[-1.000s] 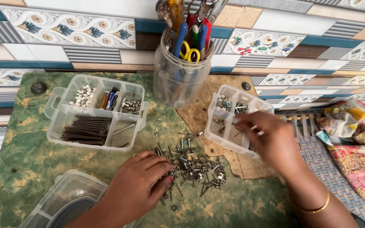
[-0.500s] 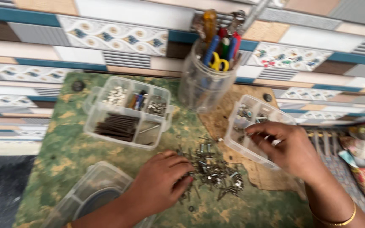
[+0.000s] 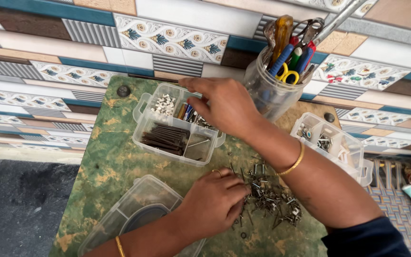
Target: The person sorts a mixed pile of screws and fasteners on a table, picking them up by hand and placing them into compartments of two clear plastic storage boxes. The person repeatedly picks, separates, and places items into the boxes throughout the clip.
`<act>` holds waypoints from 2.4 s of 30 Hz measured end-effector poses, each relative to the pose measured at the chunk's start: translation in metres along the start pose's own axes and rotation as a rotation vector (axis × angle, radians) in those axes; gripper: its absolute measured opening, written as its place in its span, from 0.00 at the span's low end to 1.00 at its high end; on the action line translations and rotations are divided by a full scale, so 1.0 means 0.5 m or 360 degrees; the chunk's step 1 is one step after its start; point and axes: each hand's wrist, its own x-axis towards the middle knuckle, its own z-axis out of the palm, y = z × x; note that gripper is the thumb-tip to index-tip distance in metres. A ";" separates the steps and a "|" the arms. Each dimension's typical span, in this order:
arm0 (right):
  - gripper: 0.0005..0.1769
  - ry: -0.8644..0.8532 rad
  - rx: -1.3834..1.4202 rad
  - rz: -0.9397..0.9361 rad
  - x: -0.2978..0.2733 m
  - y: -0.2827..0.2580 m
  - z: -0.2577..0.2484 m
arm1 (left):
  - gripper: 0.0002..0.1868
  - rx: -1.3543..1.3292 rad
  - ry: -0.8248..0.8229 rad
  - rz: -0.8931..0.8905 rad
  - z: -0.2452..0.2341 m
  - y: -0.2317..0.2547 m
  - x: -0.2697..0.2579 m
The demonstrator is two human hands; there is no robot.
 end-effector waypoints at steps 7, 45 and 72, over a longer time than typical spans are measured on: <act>0.13 -0.0303 -0.0043 0.0245 -0.219 0.020 -0.084 | 0.21 0.0068 0.0041 -0.0056 -0.005 -0.007 0.003; 0.08 -0.0575 -0.0654 0.1223 -0.450 0.124 -0.362 | 0.16 0.0261 -0.0250 -0.0340 0.009 -0.033 0.008; 0.09 -0.0223 0.0044 0.0056 -0.438 0.053 -0.184 | 0.21 0.0217 0.0207 0.0288 -0.018 0.035 0.028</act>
